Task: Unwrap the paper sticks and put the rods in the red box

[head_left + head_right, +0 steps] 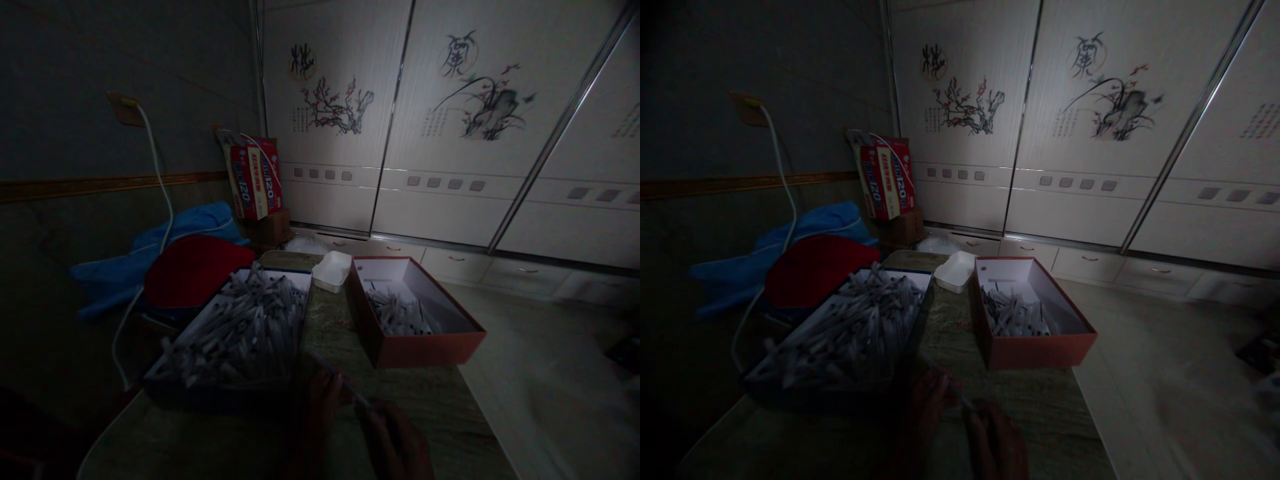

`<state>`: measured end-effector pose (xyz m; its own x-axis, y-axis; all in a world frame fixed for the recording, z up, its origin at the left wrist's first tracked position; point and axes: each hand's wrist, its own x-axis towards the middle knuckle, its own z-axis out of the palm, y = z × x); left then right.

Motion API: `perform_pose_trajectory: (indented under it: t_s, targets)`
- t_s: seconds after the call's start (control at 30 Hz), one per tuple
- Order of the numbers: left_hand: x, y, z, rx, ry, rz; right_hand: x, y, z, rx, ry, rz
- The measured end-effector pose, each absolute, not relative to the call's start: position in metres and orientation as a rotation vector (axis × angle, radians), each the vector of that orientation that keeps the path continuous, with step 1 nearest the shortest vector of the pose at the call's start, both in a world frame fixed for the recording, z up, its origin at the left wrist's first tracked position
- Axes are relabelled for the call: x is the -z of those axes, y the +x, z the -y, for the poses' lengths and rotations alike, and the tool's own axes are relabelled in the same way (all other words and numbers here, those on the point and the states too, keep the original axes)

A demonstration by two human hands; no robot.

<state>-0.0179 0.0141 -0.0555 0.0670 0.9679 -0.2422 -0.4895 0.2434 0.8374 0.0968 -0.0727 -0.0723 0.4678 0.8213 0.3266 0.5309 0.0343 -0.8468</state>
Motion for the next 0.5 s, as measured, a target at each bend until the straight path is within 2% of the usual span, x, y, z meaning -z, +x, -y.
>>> perform_pose_trajectory:
  t_s: [0.1,0.27,0.5]
  targets:
    - [0.0496,-0.0180,-0.0124,-1.231,0.637,-0.935,0.0744,0.0984,0.0732,-0.250,-1.637,1.221]
    - [0.0468,-0.0181,-0.0120,-1.201,0.628,-0.952,0.0686,0.0982,0.0708,-0.428,-1.667,1.183]
    - [0.0545,-0.0179,-0.0140,-1.207,0.603,-0.923,0.0661,0.0976,0.0726,-0.396,-1.630,1.174]
